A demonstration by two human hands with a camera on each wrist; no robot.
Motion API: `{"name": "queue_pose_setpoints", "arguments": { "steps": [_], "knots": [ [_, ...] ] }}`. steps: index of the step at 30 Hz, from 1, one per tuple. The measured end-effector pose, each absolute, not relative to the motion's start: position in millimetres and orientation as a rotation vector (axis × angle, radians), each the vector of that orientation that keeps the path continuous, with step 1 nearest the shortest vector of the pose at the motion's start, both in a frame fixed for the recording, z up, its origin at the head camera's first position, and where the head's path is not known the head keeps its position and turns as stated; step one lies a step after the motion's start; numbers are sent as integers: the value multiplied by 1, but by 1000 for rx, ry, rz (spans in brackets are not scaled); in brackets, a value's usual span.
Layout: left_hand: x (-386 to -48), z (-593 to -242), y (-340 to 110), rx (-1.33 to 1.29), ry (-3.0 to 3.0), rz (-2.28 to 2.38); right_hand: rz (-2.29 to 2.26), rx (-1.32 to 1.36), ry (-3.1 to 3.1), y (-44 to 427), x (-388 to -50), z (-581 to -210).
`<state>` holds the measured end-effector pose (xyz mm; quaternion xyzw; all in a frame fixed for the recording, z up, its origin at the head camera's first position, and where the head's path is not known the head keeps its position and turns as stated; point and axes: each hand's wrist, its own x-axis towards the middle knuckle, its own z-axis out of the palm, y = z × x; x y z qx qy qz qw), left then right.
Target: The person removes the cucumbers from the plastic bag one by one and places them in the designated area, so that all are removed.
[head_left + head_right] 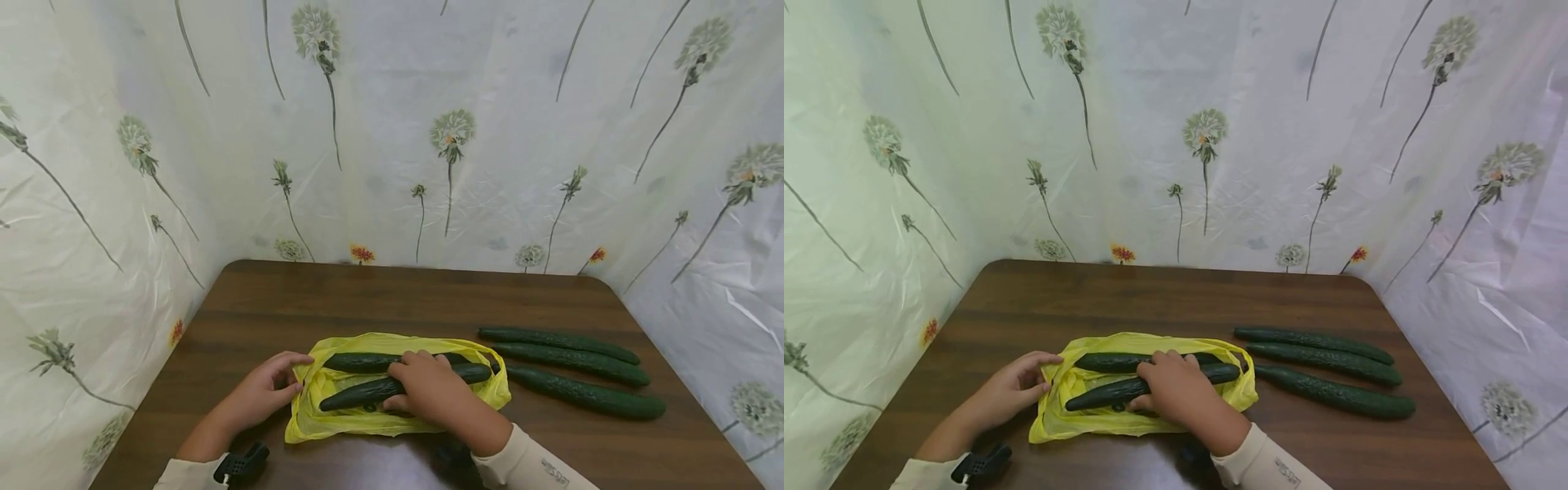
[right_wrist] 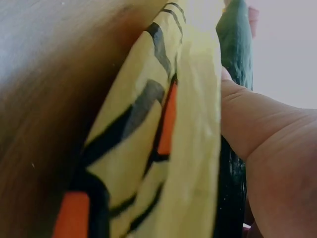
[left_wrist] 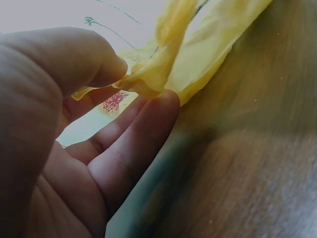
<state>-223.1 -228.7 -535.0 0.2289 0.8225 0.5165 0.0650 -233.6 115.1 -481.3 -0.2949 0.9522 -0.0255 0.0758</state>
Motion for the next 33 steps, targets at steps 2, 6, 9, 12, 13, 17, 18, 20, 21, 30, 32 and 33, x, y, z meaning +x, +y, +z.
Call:
{"name": "queue_pose_setpoints", "arguments": {
  "steps": [2,6,9,12,13,17,18,20,21,30,32,33],
  "knots": [
    [-223,-536,-229,694,2480,1564,-84,-884,2862,118,-232,-478],
    [-222,-536,-228,673,2475,1563,-77,-881,2904,124,-230,-468],
    [-222,-535,-228,666,2483,1561,-73,-862,2953,129,-227,-460],
    [-222,-534,-229,668,2501,1561,-68,-848,3001,135,-225,-451],
    [-222,-534,-229,668,2507,1563,-60,-845,3016,138,-224,-448],
    [-221,-532,-229,664,2528,1585,-15,-811,3060,149,-220,-435],
    [-220,-531,-229,661,2531,1591,-10,-793,3067,152,-219,-432],
    [-220,-530,-229,654,2527,1604,-7,-760,3081,159,-216,-427],
    [-220,-529,-229,650,2524,1611,-5,-747,3090,162,-215,-426],
    [-219,-525,-228,640,2500,1668,-65,-648,3128,194,-203,-424],
    [-220,-526,-228,659,2489,1690,-78,-608,3132,203,-200,-423],
    [-220,-526,-228,667,2485,1699,-81,-594,3135,208,-200,-422]
  ]
}}
